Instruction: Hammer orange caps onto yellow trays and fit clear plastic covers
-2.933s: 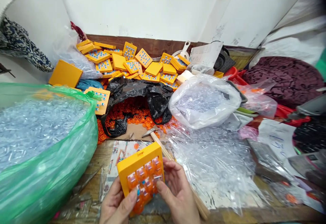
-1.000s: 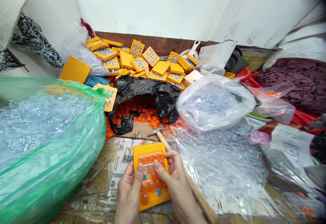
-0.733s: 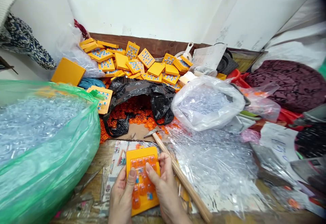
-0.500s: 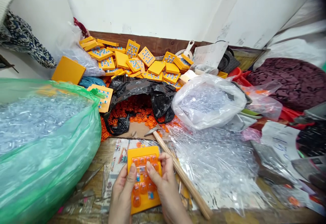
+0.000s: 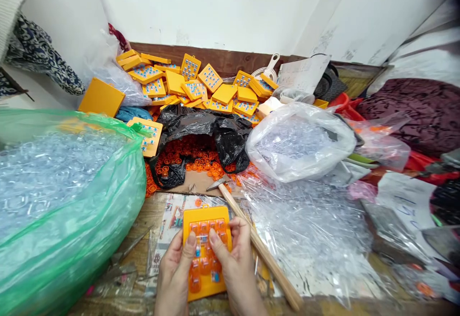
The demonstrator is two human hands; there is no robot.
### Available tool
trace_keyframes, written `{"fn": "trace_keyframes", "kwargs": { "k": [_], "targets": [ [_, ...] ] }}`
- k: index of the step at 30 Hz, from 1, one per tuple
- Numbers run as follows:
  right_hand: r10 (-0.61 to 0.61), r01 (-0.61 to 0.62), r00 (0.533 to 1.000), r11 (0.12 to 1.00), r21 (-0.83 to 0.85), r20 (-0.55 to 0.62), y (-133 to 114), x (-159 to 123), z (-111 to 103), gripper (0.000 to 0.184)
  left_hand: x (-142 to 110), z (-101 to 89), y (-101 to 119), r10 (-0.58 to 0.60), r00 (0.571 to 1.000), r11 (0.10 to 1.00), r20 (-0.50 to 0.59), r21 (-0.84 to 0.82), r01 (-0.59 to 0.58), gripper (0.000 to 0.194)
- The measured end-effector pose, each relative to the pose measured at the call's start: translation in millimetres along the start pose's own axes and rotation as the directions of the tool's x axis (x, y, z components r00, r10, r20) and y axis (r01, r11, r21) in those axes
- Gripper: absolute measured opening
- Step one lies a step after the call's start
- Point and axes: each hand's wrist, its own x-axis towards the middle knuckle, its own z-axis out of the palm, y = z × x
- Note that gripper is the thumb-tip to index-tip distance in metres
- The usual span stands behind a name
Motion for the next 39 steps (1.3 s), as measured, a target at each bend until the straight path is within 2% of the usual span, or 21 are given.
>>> {"fn": "trace_keyframes", "kwargs": {
  "k": [3,6,9,11,15,19,23,25,27,29,31,33,35,37,39],
  "targets": [
    [-0.057,0.059,0.998,0.992,-0.112,0.019,1,3,0,0.031,0,0.7,2,-0.014,1.0,1.0,-0.025,0.007,0.014,0.066],
    [-0.119,0.133,0.991,0.949,-0.285,0.067,-13,17,-15,0.036,-1,4.3,11,-0.055,0.997,0.998,-0.06,0.029,0.057,0.057],
    [-0.241,0.219,0.97,0.838,-0.501,0.021,-37,40,-42,0.043,-1,9.2,22,-0.064,0.992,0.997,-0.107,0.045,0.07,0.047],
    [-0.337,0.253,0.941,0.741,-0.622,-0.018,-50,57,-59,0.036,0,11.8,27,-0.068,0.991,0.996,-0.115,0.049,0.074,0.046],
    [-0.413,0.299,0.911,0.616,-0.729,0.025,-56,82,-73,0.025,2,11.3,29,-0.171,0.985,0.985,-0.025,-0.013,0.17,0.048],
    [-0.471,0.344,0.882,0.625,-0.701,0.013,-52,92,-75,0.03,3,2.1,28,-0.222,0.973,0.966,0.067,-0.124,0.229,0.059],
    [-0.499,0.355,0.859,0.739,-0.573,-0.113,-57,73,-69,0.042,0,-4.9,28,-0.167,0.959,0.973,0.23,-0.119,0.198,0.092],
    [-0.416,0.337,0.904,0.835,-0.434,-0.099,-57,50,-59,0.038,-2,-3.4,27,-0.106,0.939,0.989,0.329,-0.068,0.135,0.105],
    [-0.281,0.27,0.959,0.94,-0.207,-0.026,-52,24,-47,0.027,-4,0.4,25,-0.057,0.922,0.998,0.383,-0.014,0.068,0.108],
    [-0.221,0.221,0.975,0.975,-0.021,0.011,-44,2,-36,0.018,-5,4.2,23,-0.022,0.915,1.0,0.403,0.027,0.012,0.106],
    [-0.302,0.302,0.953,0.953,-0.021,-0.016,-36,-11,-30,0.02,-5,6.3,21,0.006,0.913,0.998,0.408,0.052,-0.03,0.103],
    [-0.45,0.444,0.893,0.882,-0.159,-0.002,-30,-15,-30,0.024,-5,6.4,20,0.021,0.912,0.997,0.41,0.064,-0.052,0.102],
    [-0.558,0.549,0.827,0.779,-0.302,0.063,-28,-14,-34,0.027,-6,5.8,20,0.025,0.914,0.996,0.404,0.071,-0.059,0.1],
    [-0.617,0.606,0.779,0.695,-0.387,0.113,-27,-12,-39,0.028,-8,5.8,21,0.028,0.921,0.996,0.388,0.072,-0.06,0.096],
    [-0.638,0.627,0.758,0.657,-0.418,0.135,-26,-11,-43,0.029,-10,7.2,21,0.042,0.93,0.995,0.366,0.068,-0.072,0.096]
  ]
}}
